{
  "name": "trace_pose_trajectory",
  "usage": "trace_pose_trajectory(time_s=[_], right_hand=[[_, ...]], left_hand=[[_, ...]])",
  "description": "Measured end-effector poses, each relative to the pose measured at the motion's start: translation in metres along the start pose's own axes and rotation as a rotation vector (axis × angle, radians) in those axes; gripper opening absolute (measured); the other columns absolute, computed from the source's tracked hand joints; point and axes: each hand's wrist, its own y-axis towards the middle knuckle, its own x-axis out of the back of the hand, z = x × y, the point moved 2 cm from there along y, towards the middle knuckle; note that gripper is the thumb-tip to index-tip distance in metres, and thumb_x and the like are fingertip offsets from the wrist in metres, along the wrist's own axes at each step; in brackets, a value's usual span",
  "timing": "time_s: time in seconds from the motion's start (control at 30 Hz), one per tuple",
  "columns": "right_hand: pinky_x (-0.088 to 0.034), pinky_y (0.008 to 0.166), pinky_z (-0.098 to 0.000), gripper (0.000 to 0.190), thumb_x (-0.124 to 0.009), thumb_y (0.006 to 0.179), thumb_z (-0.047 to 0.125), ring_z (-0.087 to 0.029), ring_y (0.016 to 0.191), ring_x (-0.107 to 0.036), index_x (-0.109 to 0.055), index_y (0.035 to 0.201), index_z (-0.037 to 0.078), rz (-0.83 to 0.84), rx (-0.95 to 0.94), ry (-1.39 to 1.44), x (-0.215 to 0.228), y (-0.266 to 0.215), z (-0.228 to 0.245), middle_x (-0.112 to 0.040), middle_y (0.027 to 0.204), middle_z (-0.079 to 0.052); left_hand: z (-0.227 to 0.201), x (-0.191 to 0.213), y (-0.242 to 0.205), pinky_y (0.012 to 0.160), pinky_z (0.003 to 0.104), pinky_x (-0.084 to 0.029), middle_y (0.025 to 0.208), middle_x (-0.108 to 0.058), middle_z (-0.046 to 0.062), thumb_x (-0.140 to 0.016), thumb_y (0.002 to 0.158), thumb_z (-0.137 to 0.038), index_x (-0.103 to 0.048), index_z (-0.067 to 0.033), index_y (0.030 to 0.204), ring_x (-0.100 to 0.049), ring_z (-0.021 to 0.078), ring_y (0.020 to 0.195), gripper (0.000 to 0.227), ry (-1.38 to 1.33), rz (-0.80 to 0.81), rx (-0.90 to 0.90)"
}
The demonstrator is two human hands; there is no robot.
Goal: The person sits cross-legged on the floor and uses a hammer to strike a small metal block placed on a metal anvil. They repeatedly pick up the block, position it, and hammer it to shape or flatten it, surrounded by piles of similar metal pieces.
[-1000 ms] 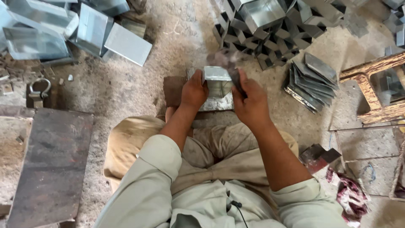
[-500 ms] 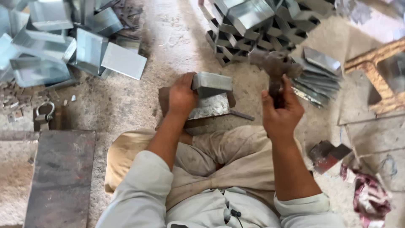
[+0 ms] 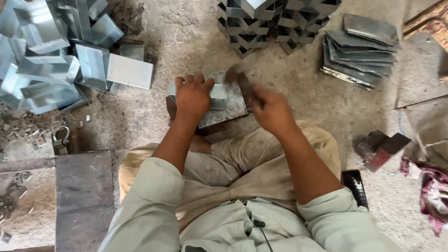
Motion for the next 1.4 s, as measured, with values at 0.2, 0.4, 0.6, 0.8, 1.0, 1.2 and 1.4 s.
trace_pose_trajectory(time_s=[0.2,0.4,0.6,0.8,1.0,1.2,1.4], right_hand=[[-0.055,0.074,-0.0367,0.043,-0.074,0.096,0.008,-0.03,0.081,-0.069,-0.064,0.137,-0.001,-0.096,-0.013,0.072,0.017,-0.002,0.008,-0.069,0.095,-0.02],[-0.057,0.081,-0.0392,0.041,-0.073,0.095,0.008,-0.037,0.092,-0.072,-0.065,0.134,0.0,0.022,0.084,0.051,-0.009,0.002,-0.002,-0.07,0.104,-0.023],[-0.055,0.078,-0.04,0.045,-0.071,0.091,0.008,-0.039,0.087,-0.07,-0.063,0.135,-0.001,0.127,-0.08,0.063,-0.014,-0.012,-0.027,-0.069,0.098,-0.024],[-0.053,0.082,-0.047,0.039,-0.072,0.086,0.011,-0.044,0.097,-0.067,-0.071,0.124,0.006,0.362,-0.334,-0.136,-0.031,-0.006,-0.077,-0.071,0.102,-0.025],[-0.053,0.086,-0.0457,0.039,-0.072,0.088,0.013,-0.043,0.102,-0.068,-0.068,0.125,0.003,0.366,-0.422,-0.126,-0.033,-0.009,-0.104,-0.072,0.106,-0.025],[-0.055,0.085,-0.0418,0.05,-0.077,0.082,0.013,-0.038,0.098,-0.071,-0.067,0.131,0.006,0.275,-0.399,-0.052,-0.036,-0.019,-0.118,-0.073,0.106,-0.023],[-0.05,0.066,-0.0333,0.055,-0.082,0.085,0.016,-0.019,0.07,-0.063,-0.065,0.137,0.009,0.164,-0.496,0.013,0.002,0.0,-0.062,-0.071,0.085,-0.012]], left_hand=[[-0.001,-0.001,-0.01,0.091,0.052,-0.04,0.092,-0.068,0.003,-0.06,0.087,-0.015,-0.072,-0.0197,0.095,-0.063,0.0286,0.096,0.015,-0.002,-0.075,-0.021],[0.0,0.001,-0.003,0.089,0.053,-0.04,0.092,-0.067,0.003,-0.061,0.084,-0.015,-0.071,-0.0199,0.093,-0.063,0.0282,0.095,0.015,0.025,-0.03,-0.023],[-0.004,0.007,-0.006,0.09,0.053,-0.04,0.094,-0.067,0.004,-0.061,0.082,-0.014,-0.071,-0.0186,0.097,-0.063,0.0289,0.096,0.019,0.036,0.033,-0.015],[0.008,0.006,0.014,0.095,0.053,-0.041,0.105,-0.071,0.006,-0.059,0.081,-0.01,-0.071,-0.0173,0.107,-0.065,0.0296,0.106,0.029,0.02,0.29,0.113],[0.016,-0.02,0.01,0.108,0.058,-0.037,0.129,-0.065,0.011,-0.06,0.095,-0.037,-0.061,-0.0161,0.131,-0.058,0.0323,0.123,0.041,-0.021,0.449,0.316],[-0.005,-0.001,-0.014,0.11,0.074,-0.022,0.153,-0.041,0.019,-0.079,0.065,-0.076,-0.022,-0.0119,0.159,-0.038,0.0424,0.141,0.127,-0.087,0.566,0.217],[-0.006,0.014,-0.013,0.116,0.068,-0.028,0.155,-0.038,0.025,-0.093,0.058,-0.053,-0.001,-0.008,0.165,-0.038,0.0469,0.142,0.148,-0.312,0.405,0.194]])
